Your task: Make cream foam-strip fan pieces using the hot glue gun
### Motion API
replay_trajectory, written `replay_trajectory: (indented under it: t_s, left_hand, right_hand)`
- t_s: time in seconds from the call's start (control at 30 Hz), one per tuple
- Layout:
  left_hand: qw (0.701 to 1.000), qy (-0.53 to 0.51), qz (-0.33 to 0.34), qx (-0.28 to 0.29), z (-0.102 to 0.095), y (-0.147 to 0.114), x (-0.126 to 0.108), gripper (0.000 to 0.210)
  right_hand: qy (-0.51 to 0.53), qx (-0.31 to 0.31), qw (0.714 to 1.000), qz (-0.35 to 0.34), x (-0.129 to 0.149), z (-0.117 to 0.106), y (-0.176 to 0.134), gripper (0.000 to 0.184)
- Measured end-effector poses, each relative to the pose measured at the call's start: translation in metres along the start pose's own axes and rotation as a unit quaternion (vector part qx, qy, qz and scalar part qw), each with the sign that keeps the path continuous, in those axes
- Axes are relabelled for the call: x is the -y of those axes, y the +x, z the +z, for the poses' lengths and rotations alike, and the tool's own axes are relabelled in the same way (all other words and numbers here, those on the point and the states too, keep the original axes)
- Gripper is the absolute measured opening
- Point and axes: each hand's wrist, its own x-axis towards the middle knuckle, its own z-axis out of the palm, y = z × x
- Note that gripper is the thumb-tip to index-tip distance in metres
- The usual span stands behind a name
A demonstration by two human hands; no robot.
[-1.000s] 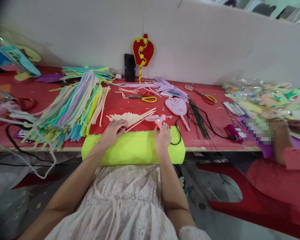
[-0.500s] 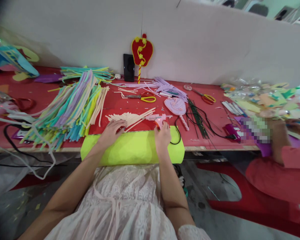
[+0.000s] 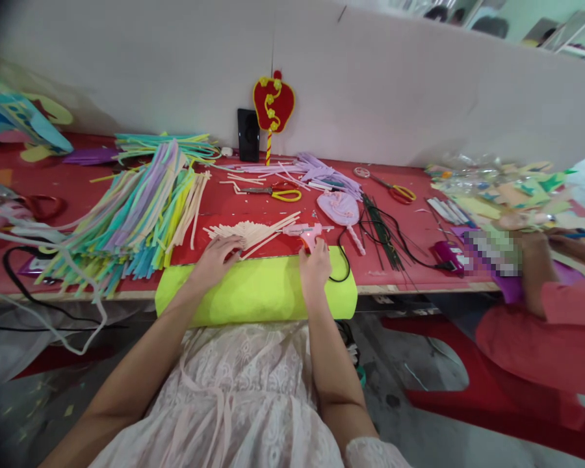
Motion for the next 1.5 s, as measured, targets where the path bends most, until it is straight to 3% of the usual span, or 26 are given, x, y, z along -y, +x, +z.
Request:
replay_trajectory:
  t_s: [0.27, 0.4, 0.6, 0.73, 0.9, 1.13, 1.3, 1.43, 1.5]
  left_hand:
    - [1.000, -0.001, 0.003, -0.004, 0.000, -0.001, 0.000, 0.022]
    - [1.000, -0.006, 0.003, -0.010, -0.001, -0.001, -0.002, 0.023]
    - [1.000, -0.005, -0.001, -0.007, -0.002, -0.001, -0.005, 0.024]
    - [1.000, -0.005, 0.004, -0.017, 0.000, -0.001, -0.003, 0.024]
    - [1.000, -0.005, 0.004, -0.016, 0.001, -0.002, -0.002, 0.024]
    - [1.000, -0.006, 0.002, -0.016, -0.001, -0.001, -0.004, 0.022]
    - [1.000, -0.009, 0.001, -0.017, -0.003, -0.002, -0.008, 0.020]
    - [1.000, 0.007, -0.002, -0.012, -0.002, -0.003, -0.006, 0.021]
    - [1.000, 0.017, -0.004, -0.009, -0.001, -0.003, -0.005, 0.024]
  right_hand:
    - [0.001, 0.010, 1.000, 0.011, 0.000, 0.001, 0.001, 0.042]
    - [-0.001, -0.022, 0.999, 0.024, -0.007, -0.003, 0.009, 0.042]
    - [-0.024, -0.113, 0.991, 0.067, -0.051, -0.016, 0.050, 0.046]
    - [-0.053, -0.123, 0.986, 0.097, -0.085, -0.016, 0.080, 0.046]
    - [-0.094, -0.049, 0.994, 0.039, -0.106, -0.007, 0.091, 0.042]
    - [-0.152, 0.016, 0.988, 0.000, -0.100, -0.003, 0.086, 0.047]
    - [-0.146, -0.047, 0.988, 0.017, -0.085, -0.010, 0.076, 0.062]
    - [-0.061, -0.133, 0.989, -0.024, -0.066, -0.015, 0.066, 0.041]
    - [0.018, -0.117, 0.988, -0.097, -0.052, -0.010, 0.061, 0.029]
